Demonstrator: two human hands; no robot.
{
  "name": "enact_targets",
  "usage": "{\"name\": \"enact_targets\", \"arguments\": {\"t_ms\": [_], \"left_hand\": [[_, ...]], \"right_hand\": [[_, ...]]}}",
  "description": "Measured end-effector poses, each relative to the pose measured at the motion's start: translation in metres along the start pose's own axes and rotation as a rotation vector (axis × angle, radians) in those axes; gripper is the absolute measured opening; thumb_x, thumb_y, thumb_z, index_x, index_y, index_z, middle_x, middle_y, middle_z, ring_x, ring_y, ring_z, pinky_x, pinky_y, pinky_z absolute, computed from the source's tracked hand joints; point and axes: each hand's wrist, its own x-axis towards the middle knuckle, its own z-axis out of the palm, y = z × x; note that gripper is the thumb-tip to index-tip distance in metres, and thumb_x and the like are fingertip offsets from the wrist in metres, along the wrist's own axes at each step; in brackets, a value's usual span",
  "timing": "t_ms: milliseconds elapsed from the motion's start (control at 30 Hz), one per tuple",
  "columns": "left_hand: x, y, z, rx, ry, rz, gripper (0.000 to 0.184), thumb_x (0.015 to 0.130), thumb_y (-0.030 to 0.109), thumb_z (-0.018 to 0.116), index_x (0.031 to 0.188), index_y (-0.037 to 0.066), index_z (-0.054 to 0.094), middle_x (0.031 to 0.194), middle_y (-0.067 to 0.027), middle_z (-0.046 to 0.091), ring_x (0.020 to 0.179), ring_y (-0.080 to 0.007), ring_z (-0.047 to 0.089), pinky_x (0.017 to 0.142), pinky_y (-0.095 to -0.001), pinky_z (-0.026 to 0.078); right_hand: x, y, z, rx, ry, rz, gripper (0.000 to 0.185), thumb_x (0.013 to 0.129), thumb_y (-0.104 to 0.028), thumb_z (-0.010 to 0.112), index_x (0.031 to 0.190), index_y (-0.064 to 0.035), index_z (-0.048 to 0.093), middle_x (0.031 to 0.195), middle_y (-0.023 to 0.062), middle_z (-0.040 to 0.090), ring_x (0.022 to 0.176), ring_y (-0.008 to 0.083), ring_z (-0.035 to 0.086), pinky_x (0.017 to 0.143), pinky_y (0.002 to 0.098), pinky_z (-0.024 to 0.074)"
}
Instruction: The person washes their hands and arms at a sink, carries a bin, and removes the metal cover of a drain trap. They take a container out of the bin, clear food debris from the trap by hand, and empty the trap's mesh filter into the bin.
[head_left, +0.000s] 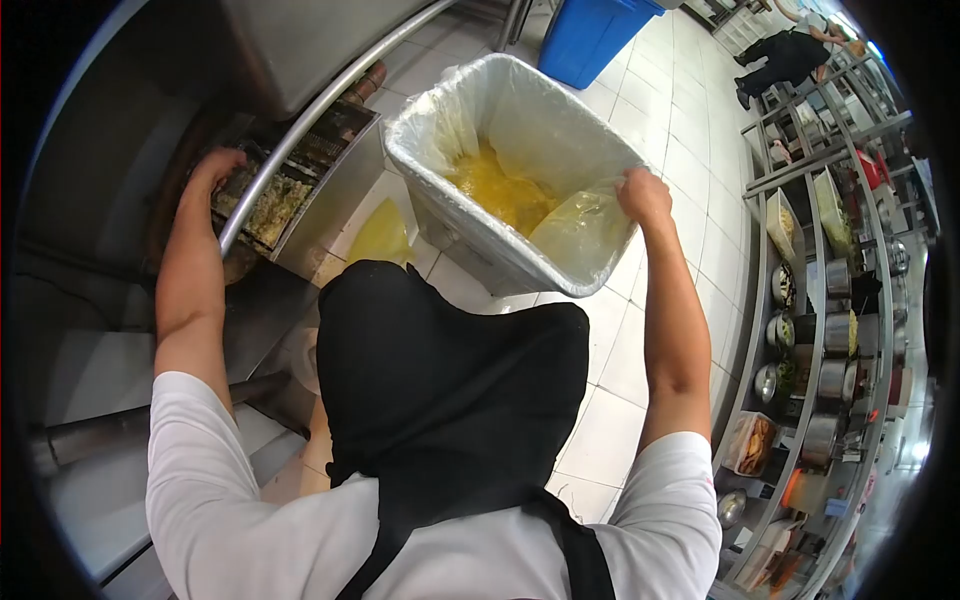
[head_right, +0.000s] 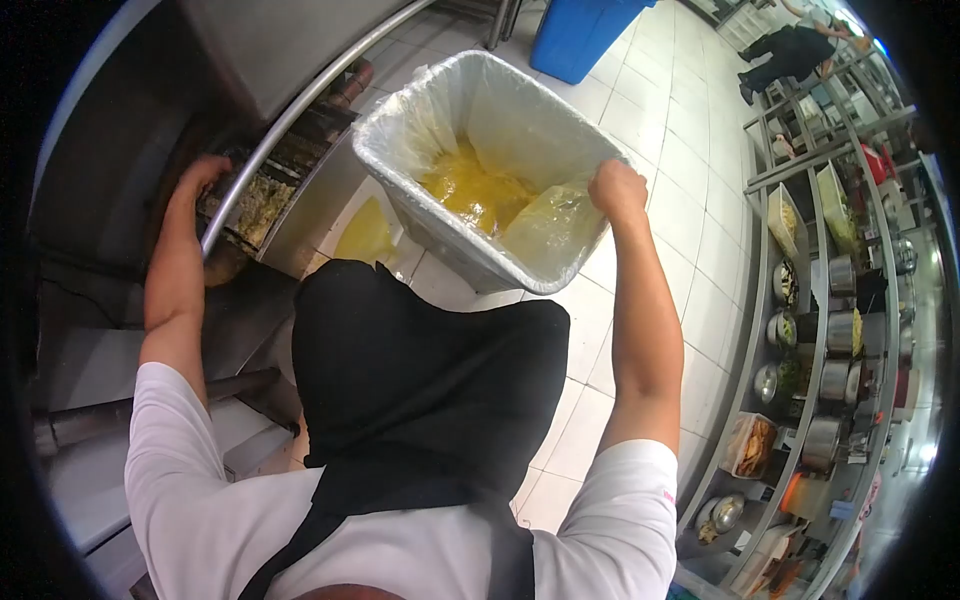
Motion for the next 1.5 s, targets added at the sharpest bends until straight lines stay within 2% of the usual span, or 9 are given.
{"name": "enact_targets", "arguments": {"t_ms": [233, 433, 600, 833, 1033, 1167, 1233, 1367, 1500], "left_hand": [[0.003, -0.005, -0.001, -0.013, -0.007, -0.008, 0.028, 0.07, 0.029, 0.065, 0.071, 0.002, 0.058, 0.058, -0.0077, 0.045, 0.044, -0.0169, 0.037, 0.043, -0.0375, 0.028], [0.007, -0.002, 0.003, 0.003, 0.019, 0.025, 0.026, 0.071, 0.029, 0.065, 0.07, 0.004, 0.058, 0.058, -0.0068, 0.046, 0.044, -0.0162, 0.04, 0.043, -0.0374, 0.029], [0.014, -0.011, 0.002, -0.02, 0.021, -0.02, 0.026, 0.07, 0.029, 0.064, 0.072, 0.005, 0.058, 0.058, -0.0061, 0.045, 0.045, -0.0169, 0.04, 0.043, -0.0379, 0.03], [0.032, -0.03, 0.0, 0.022, -0.01, 0.037, 0.024, 0.071, 0.031, 0.06, 0.066, 0.008, 0.055, 0.051, -0.0038, 0.041, 0.04, -0.0163, 0.036, 0.041, -0.0369, 0.027], [0.017, -0.018, 0.005, -0.017, 0.004, 0.033, 0.022, 0.072, 0.03, 0.06, 0.066, 0.008, 0.056, 0.049, -0.0025, 0.039, 0.039, -0.0154, 0.036, 0.041, -0.0369, 0.027], [0.016, -0.013, 0.0, 0.068, 0.004, 0.09, 0.026, 0.073, 0.028, 0.06, 0.064, 0.004, 0.055, 0.049, -0.0051, 0.042, 0.041, -0.0179, 0.04, 0.043, -0.0387, 0.03], [0.005, -0.007, 0.0, 0.122, 0.072, 0.057, 0.027, 0.073, 0.028, 0.061, 0.065, 0.003, 0.056, 0.049, -0.0059, 0.043, 0.042, -0.0184, 0.04, 0.043, -0.0389, 0.03], [0.022, -0.018, 0.007, 0.037, 0.104, 0.056, 0.028, 0.073, 0.028, 0.062, 0.066, 0.002, 0.057, 0.05, -0.0072, 0.045, 0.044, -0.0185, 0.042, 0.045, -0.0388, 0.032], [0.021, -0.026, 0.004, -0.031, 0.047, 0.143, 0.028, 0.071, 0.029, 0.064, 0.067, 0.002, 0.058, 0.052, -0.0074, 0.046, 0.044, -0.0188, 0.041, 0.045, -0.039, 0.032]], "right_hand": [[0.013, 0.006, 0.039, 0.154, 0.552, 0.059, 0.033, 0.089, -0.03, 0.05, 0.11, -0.0065, 0.058, 0.101, 0.02, 0.062, 0.099, 0.0367, 0.057, 0.084, 0.0472, 0.0464], [0.046, 0.018, 0.013, 0.226, 0.202, -0.02, 0.041, 0.092, -0.043, 0.047, 0.098, -0.004, 0.06, 0.094, 0.0216, 0.063, 0.09, 0.04, 0.059, 0.077, 0.0487, 0.0462], [0.03, 0.017, 0.012, 0.218, 0.199, 0.162, 0.047, 0.091, -0.048, 0.047, 0.093, -0.0037, 0.062, 0.094, 0.0218, 0.064, 0.092, 0.0398, 0.06, 0.078, 0.0477, 0.0469], [-0.058, 0.013, 0.009, 0.2, 0.195, 0.475, 0.049, 0.089, -0.048, 0.05, 0.091, -0.0026, 0.067, 0.096, 0.0222, 0.065, 0.094, 0.0389, 0.062, 0.08, 0.0463, 0.0487], [-0.15, -0.009, -0.014, 0.09, -0.125, 0.559, 0.058, 0.088, -0.052, 0.048, 0.089, 0.0035, 0.067, 0.095, 0.0259, 0.065, 0.093, 0.0406, 0.062, 0.08, 0.0465, 0.049], [-0.165, -0.009, -0.041, 0.001, -0.158, 0.371, 0.059, 0.086, -0.056, 0.048, 0.085, -0.0006, 0.068, 0.086, 0.023, 0.066, 0.086, 0.0382, 0.064, 0.075, 0.0454, 0.0491], [-0.135, -0.009, -0.042, 0.003, 0.043, 0.266, 0.051, 0.085, -0.054, 0.052, 0.082, -0.0051, 0.068, 0.081, 0.0177, 0.066, 0.079, 0.0355, 0.063, 0.07, 0.0451, 0.0481], [-0.025, -0.013, -0.016, 0.182, 0.363, -0.064, 0.035, 0.085, -0.038, 0.06, 0.101, -0.0063, 0.064, 0.099, 0.0173, 0.062, 0.094, 0.0348, 0.058, 0.077, 0.044, 0.0478], [0.072, -0.028, 0.012, 0.114, 0.445, -0.279, 0.046, 0.086, -0.037, 0.06, 0.119, -0.0062, 0.054, 0.113, 0.0218, 0.058, 0.099, 0.0383, 0.057, 0.086, 0.0428, 0.0467]]}}
